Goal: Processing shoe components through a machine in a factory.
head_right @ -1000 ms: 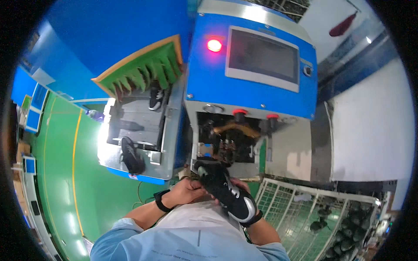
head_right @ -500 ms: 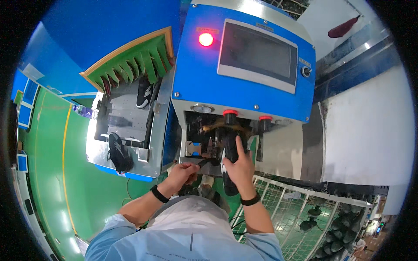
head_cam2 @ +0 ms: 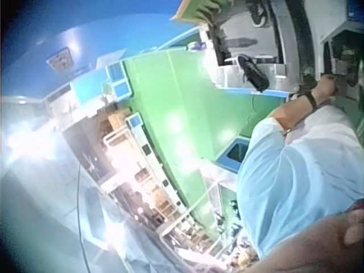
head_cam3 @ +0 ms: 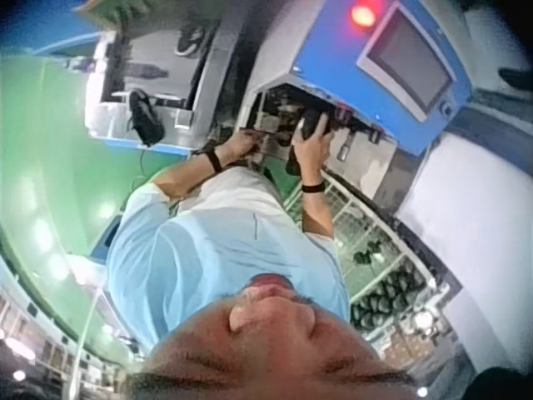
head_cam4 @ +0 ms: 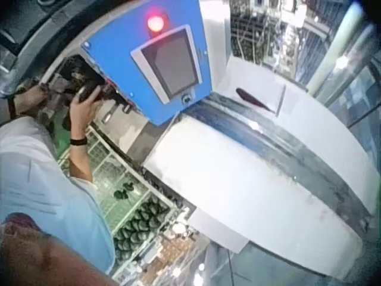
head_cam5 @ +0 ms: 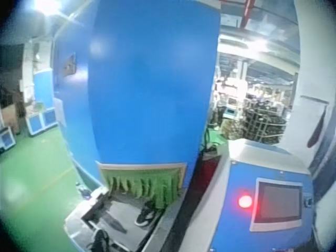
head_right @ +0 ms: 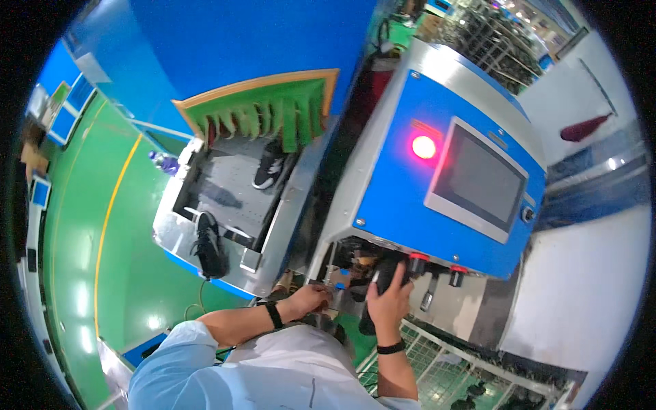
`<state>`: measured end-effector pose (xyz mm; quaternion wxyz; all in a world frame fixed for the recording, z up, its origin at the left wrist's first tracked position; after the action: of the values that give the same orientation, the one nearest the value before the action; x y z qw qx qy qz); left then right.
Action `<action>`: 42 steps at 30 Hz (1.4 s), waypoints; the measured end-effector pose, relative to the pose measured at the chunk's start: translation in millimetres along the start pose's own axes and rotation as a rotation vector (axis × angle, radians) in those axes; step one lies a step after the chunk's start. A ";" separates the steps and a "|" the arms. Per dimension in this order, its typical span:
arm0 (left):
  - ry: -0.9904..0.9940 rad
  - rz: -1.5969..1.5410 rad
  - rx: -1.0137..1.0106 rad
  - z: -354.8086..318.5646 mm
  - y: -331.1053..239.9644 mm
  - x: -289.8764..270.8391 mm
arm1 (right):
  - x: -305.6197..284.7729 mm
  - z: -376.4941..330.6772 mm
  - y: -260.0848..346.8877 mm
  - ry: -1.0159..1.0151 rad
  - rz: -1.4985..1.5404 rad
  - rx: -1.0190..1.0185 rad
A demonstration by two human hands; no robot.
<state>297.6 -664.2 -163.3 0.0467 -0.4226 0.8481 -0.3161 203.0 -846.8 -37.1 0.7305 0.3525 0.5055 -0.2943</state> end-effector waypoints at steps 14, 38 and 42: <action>0.394 0.244 -0.066 -42.4 -22.0 41.0 | -28.0 -111.4 -14.8 -0.239 0.184 -0.023; 0.295 0.360 -0.049 -38.9 15.3 27.9 | -152.6 -227.1 -213.2 -0.482 0.451 0.676; 0.349 0.585 0.078 -60.8 28.8 70.5 | -187.7 -327.6 -377.7 -0.531 -0.079 1.370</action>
<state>211.7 -673.9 -118.2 0.0055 -0.0990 0.9159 -0.3889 -327.2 -785.2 -20.5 0.4331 0.6283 0.0264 -0.6457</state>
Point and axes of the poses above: each hand's wrist, its own z-axis towards the middle knuckle, its own x-axis out of the palm, y = z × x, the point moved 5 cm from there along z, towards the middle knuckle, and after that the axes turned 13 degrees about -y, right-handed, at the moved point
